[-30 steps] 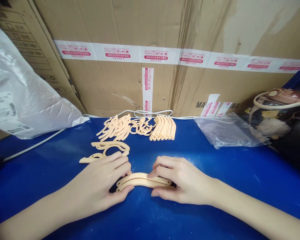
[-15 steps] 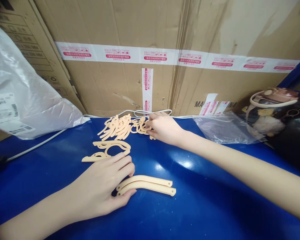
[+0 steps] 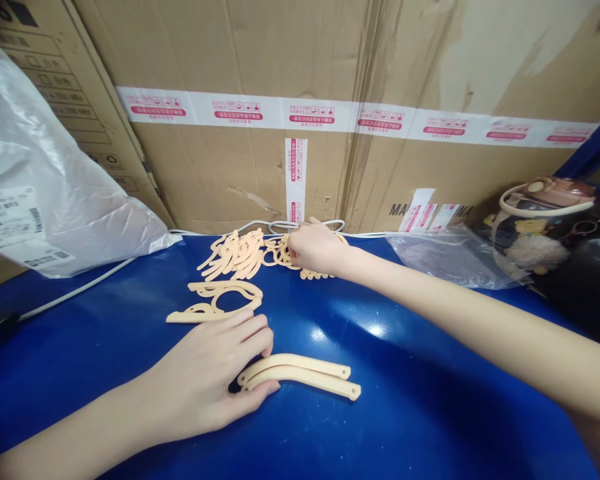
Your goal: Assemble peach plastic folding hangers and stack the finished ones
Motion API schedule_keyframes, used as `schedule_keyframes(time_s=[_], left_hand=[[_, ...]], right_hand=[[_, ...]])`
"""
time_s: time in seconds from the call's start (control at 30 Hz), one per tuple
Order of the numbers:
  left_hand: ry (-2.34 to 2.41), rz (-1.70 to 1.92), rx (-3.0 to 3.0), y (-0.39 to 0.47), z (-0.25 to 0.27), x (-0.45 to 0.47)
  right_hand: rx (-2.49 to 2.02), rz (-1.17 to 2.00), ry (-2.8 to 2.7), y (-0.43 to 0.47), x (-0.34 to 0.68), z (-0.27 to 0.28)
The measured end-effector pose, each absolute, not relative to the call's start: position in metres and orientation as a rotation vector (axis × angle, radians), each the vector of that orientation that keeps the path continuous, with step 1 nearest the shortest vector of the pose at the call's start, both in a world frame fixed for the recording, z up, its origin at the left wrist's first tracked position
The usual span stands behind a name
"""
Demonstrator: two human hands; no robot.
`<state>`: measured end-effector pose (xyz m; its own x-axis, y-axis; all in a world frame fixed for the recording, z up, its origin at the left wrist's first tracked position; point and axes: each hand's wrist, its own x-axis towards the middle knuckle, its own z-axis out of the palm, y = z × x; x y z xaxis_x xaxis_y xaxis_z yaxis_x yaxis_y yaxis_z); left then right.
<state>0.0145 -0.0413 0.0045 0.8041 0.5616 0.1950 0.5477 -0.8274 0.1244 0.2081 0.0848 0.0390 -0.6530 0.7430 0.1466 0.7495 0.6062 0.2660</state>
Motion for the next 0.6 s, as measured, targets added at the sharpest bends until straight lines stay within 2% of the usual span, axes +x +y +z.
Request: schedule_keyframes(time_s=[0.23, 0.37, 0.47, 0.6], left_hand=[[1.012, 0.449, 2.867, -0.041, 0.009, 0.011], [1.406, 0.599, 2.667, -0.024, 0.022, -0.001], [1.734, 0.655, 2.467, 0.000, 0.035, -0.014], [1.879, 0.614, 2.307, 0.028, 0.044, -0.029]], right_hand=[[-1.284, -0.382, -2.648, 0.080, 0.212, 0.053], [-1.191, -0.313, -2.634, 0.053, 0.212, 0.059], [-1.062, -0.146, -2.632, 0.026, 0.212, 0.053], [-0.976, -0.103, -2.703, 0.001, 0.215, 0.036]])
